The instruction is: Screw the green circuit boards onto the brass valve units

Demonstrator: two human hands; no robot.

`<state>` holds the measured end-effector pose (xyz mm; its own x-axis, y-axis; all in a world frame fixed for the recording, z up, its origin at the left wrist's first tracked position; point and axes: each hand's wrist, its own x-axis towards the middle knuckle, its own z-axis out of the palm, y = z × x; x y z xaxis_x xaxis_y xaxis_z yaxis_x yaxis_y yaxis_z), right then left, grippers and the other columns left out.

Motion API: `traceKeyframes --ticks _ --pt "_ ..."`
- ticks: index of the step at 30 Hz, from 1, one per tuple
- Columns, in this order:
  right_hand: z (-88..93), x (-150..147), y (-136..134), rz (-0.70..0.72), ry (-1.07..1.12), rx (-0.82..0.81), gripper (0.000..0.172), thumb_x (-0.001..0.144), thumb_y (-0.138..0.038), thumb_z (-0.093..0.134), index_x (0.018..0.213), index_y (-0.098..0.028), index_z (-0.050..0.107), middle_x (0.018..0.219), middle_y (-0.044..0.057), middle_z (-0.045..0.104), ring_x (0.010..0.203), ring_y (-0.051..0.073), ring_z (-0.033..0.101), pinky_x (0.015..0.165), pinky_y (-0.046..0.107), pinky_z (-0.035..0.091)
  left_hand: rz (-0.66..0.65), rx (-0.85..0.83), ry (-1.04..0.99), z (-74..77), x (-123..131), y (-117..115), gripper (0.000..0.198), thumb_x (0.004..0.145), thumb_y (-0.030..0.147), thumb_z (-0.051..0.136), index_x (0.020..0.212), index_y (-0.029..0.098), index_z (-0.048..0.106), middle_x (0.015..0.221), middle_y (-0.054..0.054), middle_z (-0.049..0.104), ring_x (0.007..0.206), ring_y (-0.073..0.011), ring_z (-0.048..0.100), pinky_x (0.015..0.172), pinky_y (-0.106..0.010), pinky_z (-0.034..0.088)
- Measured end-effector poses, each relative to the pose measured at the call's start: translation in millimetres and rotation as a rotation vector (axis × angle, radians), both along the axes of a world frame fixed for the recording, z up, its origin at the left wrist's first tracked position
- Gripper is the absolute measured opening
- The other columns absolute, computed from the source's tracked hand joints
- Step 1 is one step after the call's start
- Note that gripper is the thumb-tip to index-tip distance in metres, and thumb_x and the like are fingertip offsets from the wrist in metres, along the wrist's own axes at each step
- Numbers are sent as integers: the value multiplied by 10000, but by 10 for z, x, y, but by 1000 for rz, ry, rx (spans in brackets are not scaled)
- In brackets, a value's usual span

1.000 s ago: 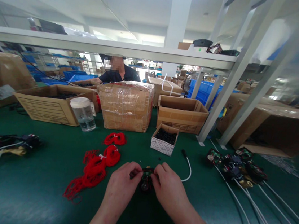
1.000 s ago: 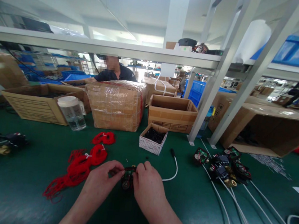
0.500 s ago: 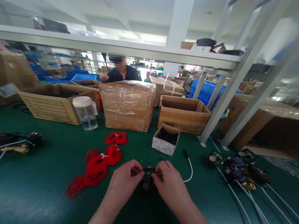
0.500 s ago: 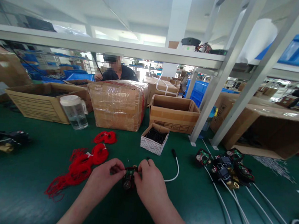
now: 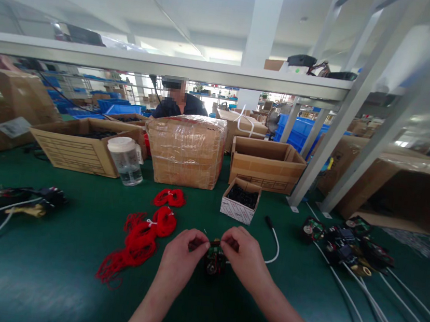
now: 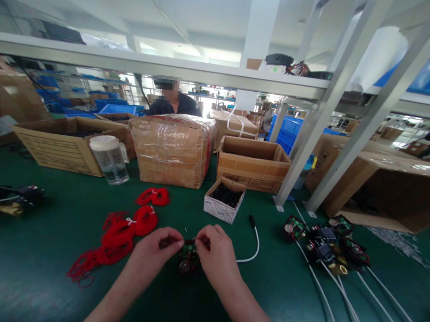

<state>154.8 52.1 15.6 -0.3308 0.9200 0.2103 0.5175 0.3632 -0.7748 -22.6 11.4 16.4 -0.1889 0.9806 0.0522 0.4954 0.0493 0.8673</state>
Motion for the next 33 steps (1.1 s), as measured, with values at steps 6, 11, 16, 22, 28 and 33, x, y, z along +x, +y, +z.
traceKeyframes --ticks 6,11,16,22,28,33 --pt "21 8 -28 5 3 13 139 858 -87 585 808 -210 628 829 -5 573 735 146 590 659 253 464 0 -24 3 -3 -6 -17 150 759 314 607 819 215 701 836 -24 723 799 -202 673 764 -312 503" --pt "-6 -19 -6 -20 -23 14 100 861 -115 625 813 -201 638 827 -6 573 733 148 583 659 258 448 13 -8 42 21 7 -7 159 783 344 596 780 223 699 822 -17 720 799 -202 668 767 -314 495" --pt "-20 -28 -7 -8 -8 6 100 869 -124 612 816 -205 637 833 -8 572 737 148 586 655 258 445 1 3 43 42 28 -15 170 794 354 589 796 223 697 840 -17 712 804 -199 664 775 -315 495" --pt "-78 -18 45 3 34 -59 98 823 -104 640 811 -201 644 798 -22 566 707 139 564 639 249 433 -21 -10 27 26 38 -2 135 772 314 592 778 211 678 811 -16 689 772 -191 663 742 -308 502" --pt "-185 86 67 69 139 -175 103 845 -149 618 907 -206 678 809 -21 593 714 144 567 634 248 452 -79 2 -53 -53 -38 -44 174 784 312 600 882 224 714 894 -17 704 823 -189 677 790 -314 522" --pt "-242 136 16 123 236 -217 185 845 -160 591 1005 -203 675 801 -21 587 703 144 579 643 255 474 -83 -1 -89 -134 -58 -105 240 809 326 586 983 226 718 935 -28 721 872 -196 685 833 -328 537"
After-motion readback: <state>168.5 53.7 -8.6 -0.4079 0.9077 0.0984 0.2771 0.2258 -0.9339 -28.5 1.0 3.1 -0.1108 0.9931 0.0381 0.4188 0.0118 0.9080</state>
